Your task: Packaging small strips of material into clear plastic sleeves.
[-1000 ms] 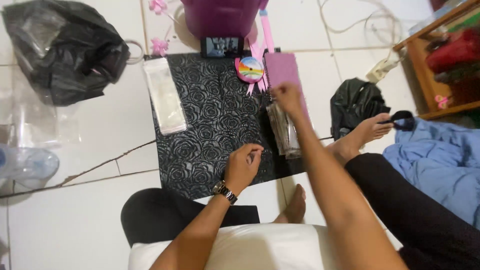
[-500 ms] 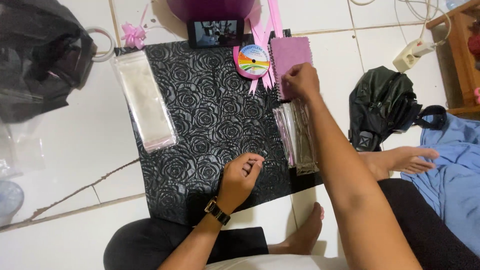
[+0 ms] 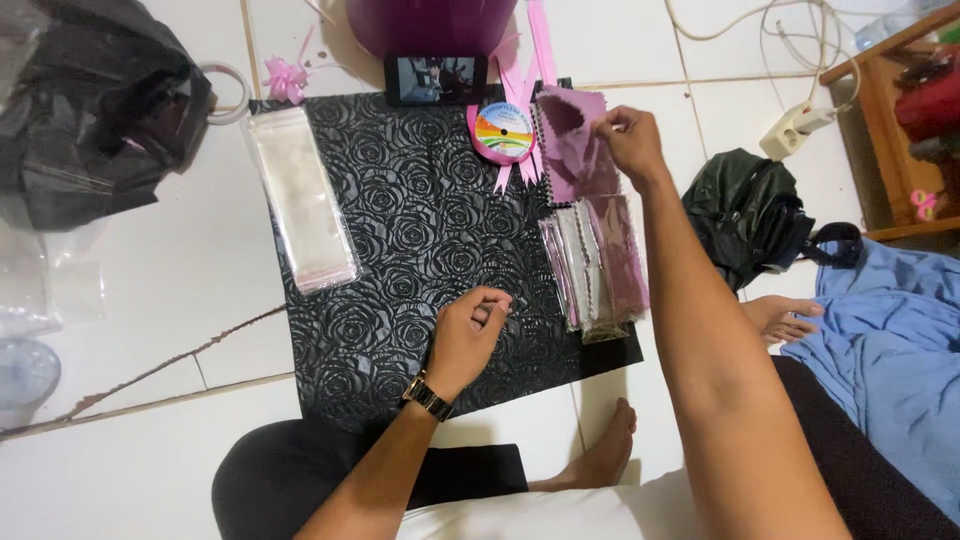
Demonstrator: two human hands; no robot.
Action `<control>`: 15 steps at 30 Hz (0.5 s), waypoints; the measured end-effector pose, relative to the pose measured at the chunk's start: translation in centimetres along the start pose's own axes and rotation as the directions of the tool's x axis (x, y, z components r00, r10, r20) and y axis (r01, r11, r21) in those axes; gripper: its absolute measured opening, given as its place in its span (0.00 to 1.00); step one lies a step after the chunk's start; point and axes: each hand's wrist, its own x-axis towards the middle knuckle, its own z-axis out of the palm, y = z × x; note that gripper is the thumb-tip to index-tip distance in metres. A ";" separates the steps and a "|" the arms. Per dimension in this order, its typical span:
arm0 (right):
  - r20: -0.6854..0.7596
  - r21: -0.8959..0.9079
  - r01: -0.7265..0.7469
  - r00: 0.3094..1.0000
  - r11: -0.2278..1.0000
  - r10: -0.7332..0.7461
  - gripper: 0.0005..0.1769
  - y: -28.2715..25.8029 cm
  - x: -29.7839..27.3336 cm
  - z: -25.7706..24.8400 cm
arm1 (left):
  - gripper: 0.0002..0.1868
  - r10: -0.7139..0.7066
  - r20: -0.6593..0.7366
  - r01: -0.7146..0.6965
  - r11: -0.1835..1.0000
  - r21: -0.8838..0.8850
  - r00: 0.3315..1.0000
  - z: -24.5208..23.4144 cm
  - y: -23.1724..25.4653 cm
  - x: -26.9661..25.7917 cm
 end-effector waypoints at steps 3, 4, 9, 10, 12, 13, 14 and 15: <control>-0.053 0.069 0.132 0.990 0.989 -0.128 0.02 -5.2 -2.4 -2.5 | 0.06 0.118 -0.062 -0.112 0.990 0.090 0.991 -0.7 1.5 -0.2; 0.006 0.106 0.144 0.989 0.984 -0.146 0.02 -7.8 -4.1 -3.4 | 0.06 0.216 -0.111 -0.205 0.973 0.110 0.970 -1.1 2.4 -0.4; 0.303 0.193 0.157 0.929 0.969 -0.211 0.08 -16.4 -15.1 -4.1 | 0.13 0.583 -0.258 -0.523 0.809 0.268 0.770 -4.7 8.7 -1.9; 0.434 0.249 0.086 0.880 0.965 -0.190 0.07 -16.0 -16.7 -3.5 | 0.23 0.615 -0.219 -0.539 0.778 0.322 0.758 -5.4 9.3 -2.1; 0.557 0.297 0.018 0.809 0.955 -0.188 0.07 -15.2 -19.2 -1.9 | 0.36 0.650 -0.181 -0.556 0.738 0.382 0.738 -6.9 10.2 -2.2; 0.633 0.341 -0.072 0.755 0.937 -0.172 0.07 -14.6 -20.5 -0.9 | 0.44 0.583 -0.084 -0.530 0.782 0.327 0.808 -7.6 10.4 -2.4; 0.704 0.373 -0.165 0.692 0.913 -0.163 0.10 -13.9 -21.7 0.1 | 0.53 0.509 0.020 -0.493 0.824 0.278 0.861 -8.3 10.6 -2.6; 0.705 0.377 -0.161 0.689 0.912 -0.170 0.10 -13.1 -22.2 1.4 | 0.53 0.511 0.016 -0.494 0.822 0.284 0.860 -8.7 9.4 -2.5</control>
